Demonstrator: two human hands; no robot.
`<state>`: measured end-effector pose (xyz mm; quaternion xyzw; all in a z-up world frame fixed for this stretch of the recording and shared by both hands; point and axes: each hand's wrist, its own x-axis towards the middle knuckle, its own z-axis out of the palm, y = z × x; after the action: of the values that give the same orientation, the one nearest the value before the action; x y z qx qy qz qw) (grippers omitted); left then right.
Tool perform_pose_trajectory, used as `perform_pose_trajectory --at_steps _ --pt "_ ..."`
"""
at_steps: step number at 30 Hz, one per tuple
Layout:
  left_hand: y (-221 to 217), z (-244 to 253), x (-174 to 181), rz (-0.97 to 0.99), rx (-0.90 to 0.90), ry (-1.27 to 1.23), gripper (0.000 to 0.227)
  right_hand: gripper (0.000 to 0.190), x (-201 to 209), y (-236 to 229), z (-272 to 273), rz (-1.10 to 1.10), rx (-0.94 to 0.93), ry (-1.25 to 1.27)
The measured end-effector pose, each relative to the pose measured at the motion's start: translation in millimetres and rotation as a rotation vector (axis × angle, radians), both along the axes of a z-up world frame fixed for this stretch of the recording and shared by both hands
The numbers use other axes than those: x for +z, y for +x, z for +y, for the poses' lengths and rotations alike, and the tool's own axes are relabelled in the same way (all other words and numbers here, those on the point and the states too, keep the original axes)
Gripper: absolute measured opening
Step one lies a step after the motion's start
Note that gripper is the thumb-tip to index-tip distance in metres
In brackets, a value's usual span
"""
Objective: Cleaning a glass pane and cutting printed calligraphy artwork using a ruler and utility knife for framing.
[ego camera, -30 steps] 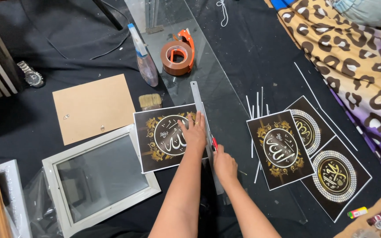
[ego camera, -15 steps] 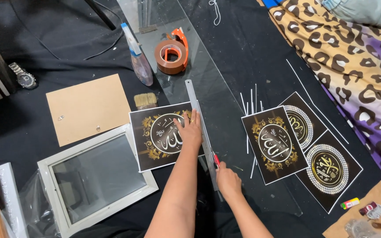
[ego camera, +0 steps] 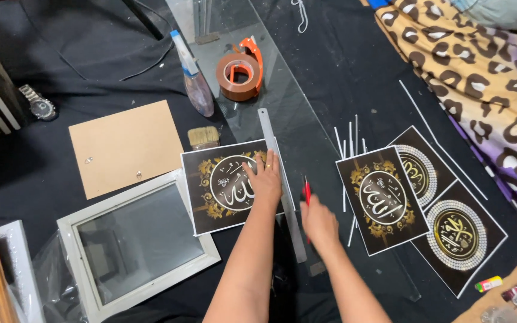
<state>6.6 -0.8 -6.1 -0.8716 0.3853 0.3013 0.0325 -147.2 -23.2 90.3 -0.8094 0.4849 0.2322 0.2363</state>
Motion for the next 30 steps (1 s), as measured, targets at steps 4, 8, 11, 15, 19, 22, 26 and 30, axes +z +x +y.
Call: perform_pose_trajectory --at_steps 4,8,11,15,19,22,26,30 --pt "1 6 10 -0.007 0.014 -0.024 0.089 0.042 -18 61 -36 -0.1 0.059 -0.104" --pt "2 14 30 0.019 0.014 -0.058 0.084 0.035 -44 103 -59 -0.156 0.118 -0.179" --pt "4 12 25 0.052 0.014 -0.045 0.098 0.032 -76 114 -71 -0.127 0.156 -0.198" --pt "6 13 21 0.082 0.016 -0.047 0.114 0.032 -85 119 -67 -0.097 0.18 -0.163" --pt "7 15 13 0.098 0.038 -0.091 0.106 0.03 -85 116 -58 -0.112 0.172 -0.162" --pt "6 17 15 0.085 0.051 -0.121 0.1 0.029 -84 105 -54 -0.078 0.203 -0.176" --pt "7 21 40 0.092 0.069 -0.119 0.081 0.031 -82 88 -49 -0.07 0.22 -0.158" --pt "6 18 29 0.067 0.048 -0.09 0.084 0.031 -77 65 -33 -0.022 0.214 -0.135"
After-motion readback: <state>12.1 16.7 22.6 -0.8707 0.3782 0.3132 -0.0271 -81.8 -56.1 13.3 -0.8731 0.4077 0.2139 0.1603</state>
